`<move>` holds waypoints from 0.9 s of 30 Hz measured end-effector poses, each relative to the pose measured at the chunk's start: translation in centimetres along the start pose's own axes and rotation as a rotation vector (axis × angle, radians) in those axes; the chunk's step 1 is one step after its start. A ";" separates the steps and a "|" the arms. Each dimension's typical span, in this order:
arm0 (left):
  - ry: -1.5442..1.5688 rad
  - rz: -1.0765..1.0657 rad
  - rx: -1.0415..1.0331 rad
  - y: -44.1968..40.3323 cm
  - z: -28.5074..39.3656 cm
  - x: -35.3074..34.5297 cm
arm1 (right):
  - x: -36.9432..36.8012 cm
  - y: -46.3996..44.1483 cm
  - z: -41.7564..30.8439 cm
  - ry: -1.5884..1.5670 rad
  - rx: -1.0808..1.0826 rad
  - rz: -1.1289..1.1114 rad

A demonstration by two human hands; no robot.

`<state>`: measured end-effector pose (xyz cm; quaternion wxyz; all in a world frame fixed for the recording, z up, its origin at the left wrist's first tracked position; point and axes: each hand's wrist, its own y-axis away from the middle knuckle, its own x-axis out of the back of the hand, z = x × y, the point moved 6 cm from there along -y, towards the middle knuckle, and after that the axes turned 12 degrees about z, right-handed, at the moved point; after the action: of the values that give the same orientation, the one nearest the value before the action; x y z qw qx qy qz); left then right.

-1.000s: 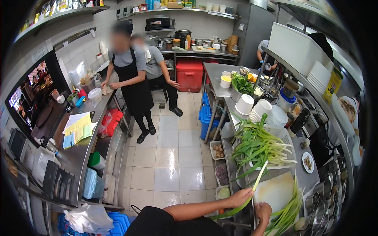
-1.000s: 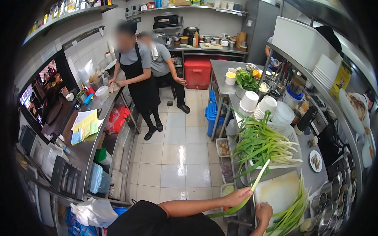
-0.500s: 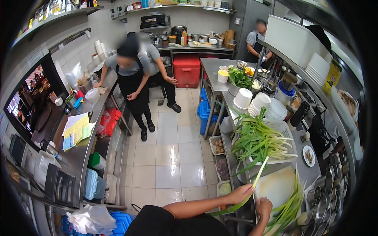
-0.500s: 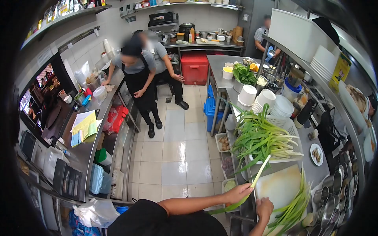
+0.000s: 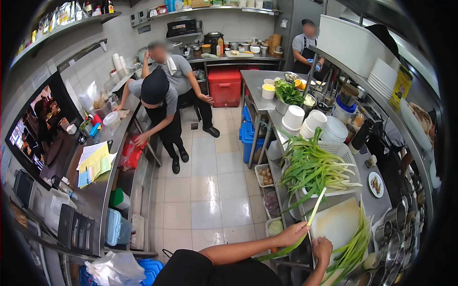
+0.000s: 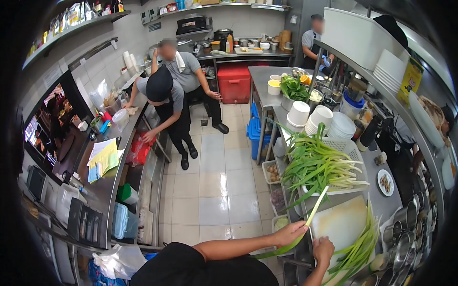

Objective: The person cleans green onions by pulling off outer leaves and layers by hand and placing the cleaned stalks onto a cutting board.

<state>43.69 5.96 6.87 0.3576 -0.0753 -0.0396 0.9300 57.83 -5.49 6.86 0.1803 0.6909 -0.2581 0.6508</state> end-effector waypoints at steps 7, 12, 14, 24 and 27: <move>-0.034 -0.071 0.053 0.0 -0.3 -0.6 | 0.1 0.0 0.2 -0.005 -0.039 -0.053; -0.005 -0.074 0.056 0.1 -0.5 -0.9 | 0.3 0.2 -0.1 -0.010 -0.026 -0.041; 0.026 -0.021 0.055 0.1 -0.2 -0.8 | 0.1 0.3 0.0 0.000 -0.019 -0.033; 0.090 -0.041 0.072 0.2 -1.0 -1.0 | -0.2 0.7 0.0 -0.071 -0.095 -0.117; 0.032 -0.104 0.144 0.4 -1.1 -1.1 | -0.9 1.0 0.1 -0.043 -0.083 -0.065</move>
<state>44.46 4.94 5.83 0.4103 -0.0619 0.0294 0.9094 57.30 -6.29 5.87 0.2241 0.7047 -0.2660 0.6184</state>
